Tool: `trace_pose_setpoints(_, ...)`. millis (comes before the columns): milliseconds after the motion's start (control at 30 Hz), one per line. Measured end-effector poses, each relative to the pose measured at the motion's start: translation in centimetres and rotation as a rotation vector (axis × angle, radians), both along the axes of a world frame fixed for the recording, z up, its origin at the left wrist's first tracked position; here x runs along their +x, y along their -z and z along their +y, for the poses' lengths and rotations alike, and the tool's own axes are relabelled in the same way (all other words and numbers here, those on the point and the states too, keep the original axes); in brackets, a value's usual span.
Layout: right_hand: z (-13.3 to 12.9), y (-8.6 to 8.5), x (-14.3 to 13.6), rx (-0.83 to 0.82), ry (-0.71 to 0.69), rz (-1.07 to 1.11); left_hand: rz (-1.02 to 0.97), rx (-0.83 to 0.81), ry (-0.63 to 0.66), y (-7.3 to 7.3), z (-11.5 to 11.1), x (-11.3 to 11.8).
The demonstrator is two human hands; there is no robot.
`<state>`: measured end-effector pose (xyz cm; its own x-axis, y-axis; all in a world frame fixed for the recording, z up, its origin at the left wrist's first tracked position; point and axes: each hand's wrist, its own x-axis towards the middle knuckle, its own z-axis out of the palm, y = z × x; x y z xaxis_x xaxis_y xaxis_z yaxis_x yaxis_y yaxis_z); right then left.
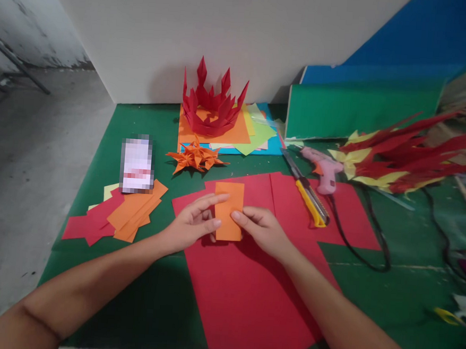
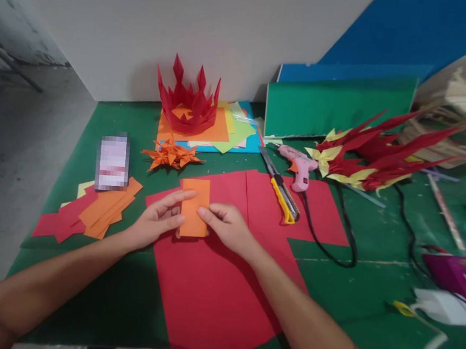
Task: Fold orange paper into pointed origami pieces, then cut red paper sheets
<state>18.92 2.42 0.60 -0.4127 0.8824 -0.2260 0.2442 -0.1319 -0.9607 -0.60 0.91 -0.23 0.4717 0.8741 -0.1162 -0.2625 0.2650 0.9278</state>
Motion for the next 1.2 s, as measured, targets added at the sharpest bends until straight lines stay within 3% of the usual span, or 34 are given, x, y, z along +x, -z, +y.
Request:
trace_pose_setpoints(333, 0.0, -0.1, 0.1, -0.008, -0.022, -0.027, 0.099, 0.127, -0.061, 0.8, 0.1, 0.1)
trace_pose_setpoints(667, 0.1, -0.4, 0.1, -0.007, -0.042, -0.007, 0.222, 0.275, -0.082, 0.5, -0.1, -0.1)
trace_pose_setpoints(1033, -0.2, 0.4, 0.2, -0.010, 0.059, 0.033, 0.302, 0.257, -0.004, 0.7, -0.5, -0.2)
trace_pose_setpoints(1200, -0.1, -0.6, 0.0, 0.036, -0.053, 0.003, 0.305, 0.308, -0.131, 0.7, -0.1, -0.3)
